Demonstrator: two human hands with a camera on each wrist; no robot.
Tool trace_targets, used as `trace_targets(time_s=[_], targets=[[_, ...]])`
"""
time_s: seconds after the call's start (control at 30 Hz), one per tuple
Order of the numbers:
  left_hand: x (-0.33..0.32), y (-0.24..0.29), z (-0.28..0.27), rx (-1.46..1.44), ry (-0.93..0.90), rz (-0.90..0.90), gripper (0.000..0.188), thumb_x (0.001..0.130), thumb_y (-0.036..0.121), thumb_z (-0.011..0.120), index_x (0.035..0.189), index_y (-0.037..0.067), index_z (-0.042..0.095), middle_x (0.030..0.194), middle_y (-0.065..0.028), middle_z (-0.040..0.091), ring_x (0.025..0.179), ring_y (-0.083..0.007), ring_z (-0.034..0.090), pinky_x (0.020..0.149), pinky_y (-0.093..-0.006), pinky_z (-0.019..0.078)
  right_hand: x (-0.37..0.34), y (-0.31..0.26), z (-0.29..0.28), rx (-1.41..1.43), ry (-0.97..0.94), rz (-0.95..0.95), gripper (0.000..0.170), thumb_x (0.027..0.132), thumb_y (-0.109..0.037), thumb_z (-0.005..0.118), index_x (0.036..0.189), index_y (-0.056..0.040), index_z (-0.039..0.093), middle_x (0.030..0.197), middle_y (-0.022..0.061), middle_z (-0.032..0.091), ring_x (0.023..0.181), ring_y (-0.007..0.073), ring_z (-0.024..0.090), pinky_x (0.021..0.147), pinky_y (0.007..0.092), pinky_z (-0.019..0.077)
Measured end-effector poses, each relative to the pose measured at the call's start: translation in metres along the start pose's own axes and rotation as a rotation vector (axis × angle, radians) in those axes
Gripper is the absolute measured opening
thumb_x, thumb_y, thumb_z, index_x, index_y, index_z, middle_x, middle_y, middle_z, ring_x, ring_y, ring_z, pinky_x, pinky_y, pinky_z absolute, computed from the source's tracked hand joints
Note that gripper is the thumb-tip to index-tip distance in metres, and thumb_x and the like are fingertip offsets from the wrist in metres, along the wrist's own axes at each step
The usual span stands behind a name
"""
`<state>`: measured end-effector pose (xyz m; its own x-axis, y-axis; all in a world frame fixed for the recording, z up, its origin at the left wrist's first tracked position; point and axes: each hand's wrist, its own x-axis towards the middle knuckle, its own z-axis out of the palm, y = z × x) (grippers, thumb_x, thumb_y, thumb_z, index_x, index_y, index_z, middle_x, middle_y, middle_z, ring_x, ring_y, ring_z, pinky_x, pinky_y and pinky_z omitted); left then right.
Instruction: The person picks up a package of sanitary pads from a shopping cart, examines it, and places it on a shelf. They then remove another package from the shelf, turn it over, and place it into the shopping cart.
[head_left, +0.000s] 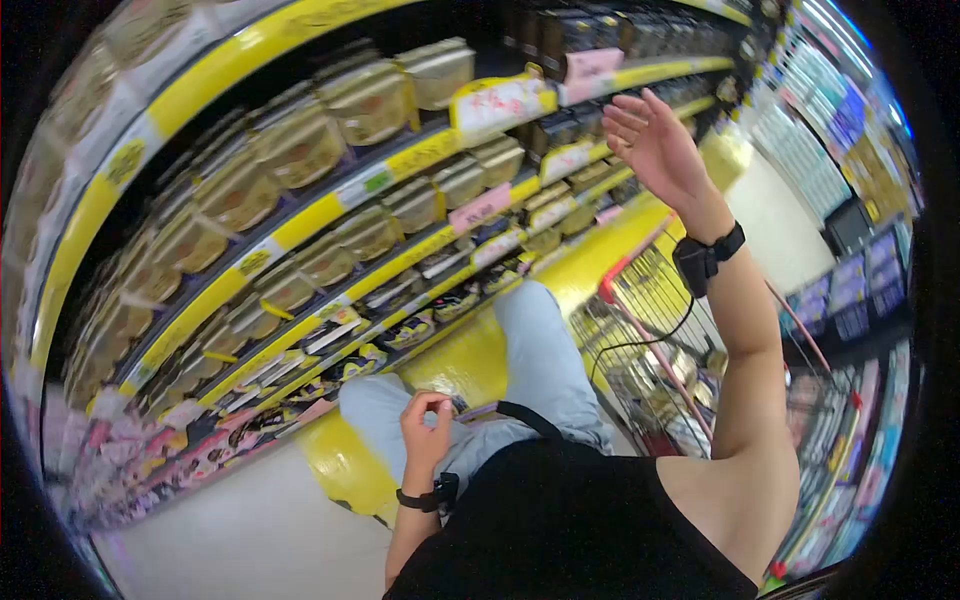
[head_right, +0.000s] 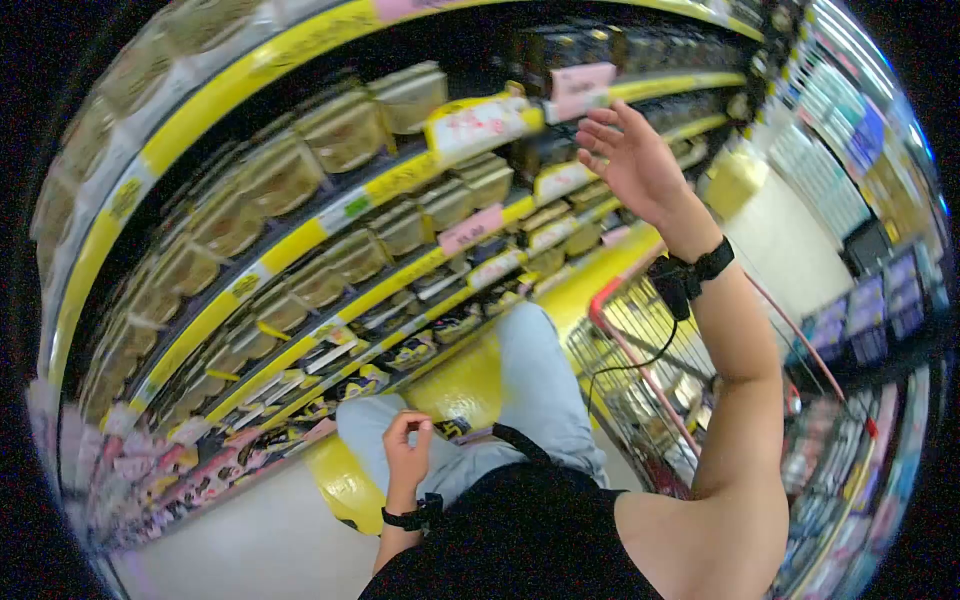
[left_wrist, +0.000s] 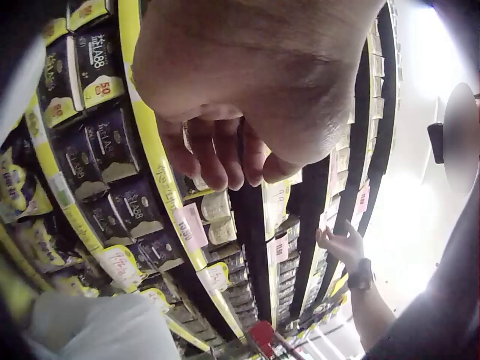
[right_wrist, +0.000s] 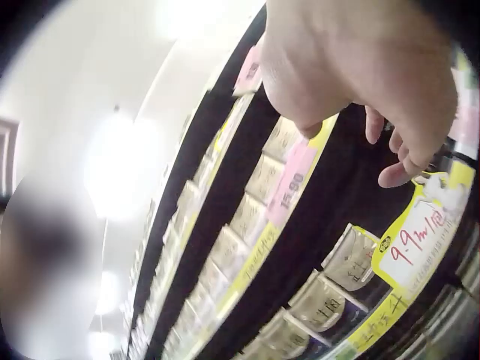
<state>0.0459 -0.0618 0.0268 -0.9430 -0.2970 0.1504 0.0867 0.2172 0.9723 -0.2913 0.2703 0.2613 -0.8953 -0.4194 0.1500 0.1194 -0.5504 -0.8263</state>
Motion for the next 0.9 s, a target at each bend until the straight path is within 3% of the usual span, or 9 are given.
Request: trace_targets(time_s=[0.2, 0.37, 0.43, 0.5, 0.57, 0.67, 0.8, 0.83, 0.9], targets=[[0.010, -0.019, 0.026, -0.088, -0.171, -0.074, 0.003, 0.090, 0.002, 0.065, 0.092, 0.000, 0.065, 0.085, -0.0056, 0.064, 0.079, -0.0121, 0.059, 0.074, -0.0268, 0.0481, -0.122, -0.024, -0.136, 0.188, 0.333, 0.011, 0.043, 0.103, -0.042, 0.052, 0.106, 0.0005, 0.061, 0.106, 0.0150, 0.065, 0.100, 0.0263, 0.063, 0.086, 0.0351, 0.0523], [0.049, -0.003, 0.052, -0.055, -0.331, 0.003, 0.004, 0.091, 0.002, 0.065, 0.093, -0.001, 0.063, 0.086, -0.0057, 0.063, 0.080, -0.0127, 0.059, 0.076, -0.0269, 0.0475, -0.218, 0.015, -0.262, -0.176, 0.902, 0.295, 0.028, 0.100, -0.036, 0.057, 0.100, -0.0088, 0.063, 0.088, 0.0026, 0.066, 0.088, 0.0173, 0.062, 0.075, 0.0296, 0.0513], [0.059, 0.008, 0.061, -0.055, -0.366, 0.042, 0.004, 0.091, 0.002, 0.065, 0.093, -0.001, 0.063, 0.086, -0.0056, 0.063, 0.081, -0.0131, 0.058, 0.076, -0.0269, 0.0474, -0.260, 0.043, -0.298, -0.461, 0.857, 0.561, 0.014, 0.094, -0.025, 0.063, 0.098, -0.0109, 0.064, 0.099, 0.0008, 0.064, 0.091, 0.0136, 0.061, 0.073, 0.0296, 0.0516], [0.065, 0.019, 0.069, -0.052, -0.380, 0.081, 0.004, 0.090, 0.002, 0.064, 0.093, -0.001, 0.063, 0.086, -0.0057, 0.062, 0.081, -0.0134, 0.058, 0.076, -0.0269, 0.0472, -0.296, 0.088, -0.316, -0.618, 0.700, 0.781, 0.026, 0.090, -0.023, 0.070, 0.112, -0.0102, 0.065, 0.112, 0.0016, 0.064, 0.108, 0.0170, 0.060, 0.084, 0.0365, 0.0542], [0.062, 0.014, 0.074, -0.061, -0.413, 0.042, 0.004, 0.090, 0.002, 0.064, 0.093, -0.001, 0.063, 0.086, -0.0059, 0.062, 0.081, -0.0137, 0.058, 0.076, -0.0270, 0.0473, -0.322, 0.151, -0.321, -0.892, 0.466, 0.928, 0.059, 0.089, -0.044, 0.067, 0.138, -0.0129, 0.058, 0.122, 0.0068, 0.063, 0.108, 0.0261, 0.060, 0.080, 0.0414, 0.0556], [0.053, 0.014, 0.081, -0.055, -0.460, 0.036, 0.005, 0.090, 0.002, 0.064, 0.093, -0.001, 0.063, 0.087, -0.0061, 0.062, 0.081, -0.0137, 0.059, 0.076, -0.0269, 0.0475, -0.333, 0.231, -0.309, -1.753, 0.212, 1.022, 0.107, 0.074, -0.050, 0.075, 0.157, -0.0069, 0.023, 0.119, 0.0259, 0.068, 0.113, 0.0378, 0.064, 0.088, 0.0487, 0.0519], [0.042, 0.016, 0.073, -0.021, -0.429, 0.028, 0.005, 0.090, 0.002, 0.064, 0.094, -0.001, 0.063, 0.089, -0.0064, 0.063, 0.082, -0.0135, 0.059, 0.077, -0.0269, 0.0480, -0.311, 0.215, -0.305, -1.507, 0.112, 1.142, 0.121, 0.069, -0.060, 0.083, 0.156, -0.0033, 0.020, 0.132, 0.0272, 0.060, 0.118, 0.0399, 0.061, 0.096, 0.0456, 0.0503], [0.038, 0.014, 0.070, -0.019, -0.406, 0.013, 0.005, 0.090, 0.002, 0.064, 0.094, -0.001, 0.063, 0.089, -0.0066, 0.064, 0.082, -0.0136, 0.059, 0.077, -0.0270, 0.0481, -0.315, 0.220, -0.311, -1.689, 0.115, 0.990, 0.108, 0.067, -0.063, 0.083, 0.144, 0.0007, 0.043, 0.124, 0.0245, 0.066, 0.111, 0.0380, 0.065, 0.089, 0.0457, 0.0531], [0.031, 0.009, 0.064, -0.079, -0.335, -0.054, 0.005, 0.091, 0.002, 0.063, 0.095, -0.001, 0.063, 0.091, -0.0067, 0.064, 0.083, -0.0136, 0.060, 0.077, -0.0269, 0.0482, -0.308, 0.212, -0.328, -1.625, 0.126, 1.232, 0.096, 0.060, -0.057, 0.083, 0.133, 0.0001, 0.059, 0.114, 0.0248, 0.070, 0.105, 0.0388, 0.067, 0.089, 0.0440, 0.0527]])
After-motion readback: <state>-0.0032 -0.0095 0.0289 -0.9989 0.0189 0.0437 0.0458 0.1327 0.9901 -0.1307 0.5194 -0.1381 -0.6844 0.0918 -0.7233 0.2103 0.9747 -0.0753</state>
